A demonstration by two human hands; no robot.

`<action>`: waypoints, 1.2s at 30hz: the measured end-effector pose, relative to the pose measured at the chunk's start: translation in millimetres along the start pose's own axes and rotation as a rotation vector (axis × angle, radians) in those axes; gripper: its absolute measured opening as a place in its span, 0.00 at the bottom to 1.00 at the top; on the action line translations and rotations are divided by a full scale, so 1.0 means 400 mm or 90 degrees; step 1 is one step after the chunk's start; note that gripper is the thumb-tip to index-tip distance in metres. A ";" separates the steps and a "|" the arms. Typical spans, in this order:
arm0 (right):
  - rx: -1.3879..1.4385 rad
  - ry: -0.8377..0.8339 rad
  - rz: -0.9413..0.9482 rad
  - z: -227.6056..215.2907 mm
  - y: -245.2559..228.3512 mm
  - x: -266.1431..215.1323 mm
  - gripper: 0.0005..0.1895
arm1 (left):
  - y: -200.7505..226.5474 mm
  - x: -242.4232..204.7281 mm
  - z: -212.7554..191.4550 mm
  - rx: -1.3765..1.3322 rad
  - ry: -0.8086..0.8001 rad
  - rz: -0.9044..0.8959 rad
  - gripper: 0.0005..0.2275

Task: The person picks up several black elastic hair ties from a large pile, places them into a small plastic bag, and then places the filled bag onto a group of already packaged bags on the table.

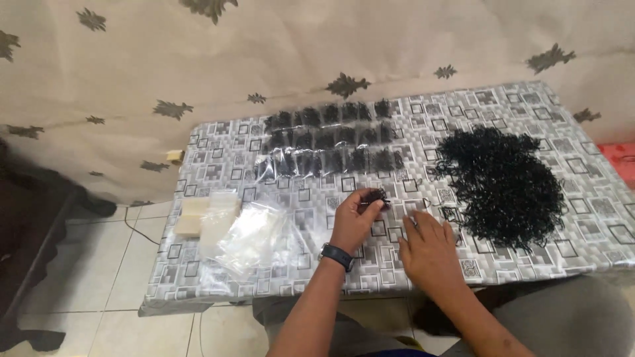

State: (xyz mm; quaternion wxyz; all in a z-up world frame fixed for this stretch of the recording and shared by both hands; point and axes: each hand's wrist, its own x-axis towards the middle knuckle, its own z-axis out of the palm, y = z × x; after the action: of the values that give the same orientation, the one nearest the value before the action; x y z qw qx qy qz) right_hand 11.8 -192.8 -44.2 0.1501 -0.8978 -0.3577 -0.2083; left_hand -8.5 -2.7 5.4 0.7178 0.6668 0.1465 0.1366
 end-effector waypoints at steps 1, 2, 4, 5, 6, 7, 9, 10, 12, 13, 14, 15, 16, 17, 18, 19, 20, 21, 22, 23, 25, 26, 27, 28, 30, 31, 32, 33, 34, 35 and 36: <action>-0.001 0.004 -0.003 -0.005 -0.002 0.000 0.24 | 0.007 -0.001 -0.003 -0.001 0.001 0.005 0.12; 0.013 -0.059 0.030 -0.008 -0.001 0.002 0.25 | 0.014 0.001 -0.005 -0.050 0.035 -0.034 0.13; 0.028 -0.118 0.057 -0.009 0.009 0.017 0.26 | 0.054 0.012 -0.018 -0.101 0.073 -0.068 0.13; 0.034 -0.087 0.043 -0.007 0.007 0.010 0.25 | 0.080 0.005 -0.033 -0.072 0.098 -0.111 0.13; 0.041 -0.057 0.029 -0.003 0.008 0.003 0.24 | 0.104 0.000 -0.046 -0.043 0.123 -0.154 0.14; 0.047 -0.065 0.037 -0.014 0.000 -0.002 0.24 | 0.106 0.006 -0.072 -0.037 0.122 -0.165 0.14; 0.062 -0.047 0.027 -0.036 -0.004 0.019 0.22 | 0.125 0.047 -0.119 0.076 0.160 -0.122 0.17; 0.063 -0.043 0.033 -0.036 -0.007 0.011 0.22 | 0.147 0.062 -0.139 0.081 0.156 -0.120 0.17; 0.067 -0.114 0.049 -0.031 -0.001 0.008 0.24 | 0.191 0.106 -0.173 0.138 0.207 -0.114 0.11; 0.067 -0.118 0.056 -0.035 -0.003 0.005 0.24 | 0.209 0.128 -0.180 0.141 0.202 -0.119 0.11; 0.070 -0.074 0.039 -0.036 -0.005 0.004 0.23 | 0.226 0.153 -0.188 0.162 0.194 -0.096 0.23; 0.071 -0.029 0.021 -0.036 -0.005 0.010 0.22 | 0.244 0.183 -0.197 0.181 0.187 -0.072 0.37; 0.070 -0.032 0.024 -0.037 -0.007 0.012 0.22 | 0.246 0.213 -0.195 0.181 0.183 -0.075 0.37; 0.075 -0.013 0.025 -0.039 -0.008 0.014 0.21 | 0.245 0.242 -0.191 0.229 0.163 -0.059 0.36; 0.080 0.007 0.026 -0.039 -0.009 0.016 0.20 | 0.243 0.272 -0.189 0.276 0.142 -0.042 0.36; 0.078 0.003 0.029 -0.045 -0.010 0.020 0.20 | 0.223 0.317 -0.184 0.275 0.138 -0.046 0.36; 0.088 -0.003 0.034 -0.050 -0.011 0.025 0.20 | 0.202 0.361 -0.180 0.281 0.094 0.019 0.30; 0.099 -0.011 0.042 -0.056 -0.017 0.025 0.20 | 0.178 0.401 -0.176 0.287 0.049 0.081 0.25; 0.097 -0.017 0.048 -0.057 -0.018 0.027 0.20 | 0.183 0.426 -0.159 0.286 0.044 0.075 0.25; 0.100 -0.024 0.054 -0.058 -0.019 0.031 0.20 | 0.189 0.451 -0.142 0.314 0.042 0.055 0.26; 0.101 -0.035 0.065 -0.058 -0.018 0.036 0.20 | 0.175 0.515 -0.118 0.341 0.036 0.032 0.28; 0.101 -0.028 0.064 -0.057 -0.018 0.038 0.20 | 0.155 0.554 -0.113 0.359 0.034 0.091 0.28; 0.102 -0.022 0.062 -0.057 -0.017 0.040 0.20 | 0.136 0.591 -0.108 0.377 0.033 0.149 0.28; 0.100 -0.026 0.065 -0.050 -0.017 0.039 0.20 | 0.134 0.614 -0.102 0.376 0.029 0.146 0.28; 0.078 -0.039 0.078 -0.036 -0.015 0.035 0.19 | 0.129 0.658 -0.087 0.414 -0.016 0.165 0.26; 0.077 -0.044 0.081 -0.034 -0.015 0.034 0.19 | 0.118 0.672 -0.084 0.411 -0.019 0.161 0.26; 0.083 -0.028 0.081 -0.033 -0.015 0.032 0.19 | 0.107 0.685 -0.081 0.467 -0.024 0.150 0.26; 0.089 -0.010 0.078 -0.029 -0.014 0.033 0.19 | 0.099 0.700 -0.079 0.523 -0.027 0.142 0.26; 0.088 -0.012 0.079 -0.026 -0.007 0.038 0.19 | 0.092 0.705 -0.077 0.521 -0.028 0.141 0.26; 0.094 -0.017 0.081 -0.026 -0.007 0.037 0.19 | 0.082 0.703 -0.077 0.611 -0.001 0.146 0.27; 0.099 -0.022 0.083 -0.026 -0.007 0.036 0.19 | 0.072 0.699 -0.078 0.701 0.025 0.151 0.27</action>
State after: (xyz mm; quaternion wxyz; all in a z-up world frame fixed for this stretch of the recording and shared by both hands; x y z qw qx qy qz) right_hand 16.3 -186.9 -28.0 0.2268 -0.9081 -0.3165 -0.1544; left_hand 236.3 137.7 24.0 0.2410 0.9521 0.1334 0.1324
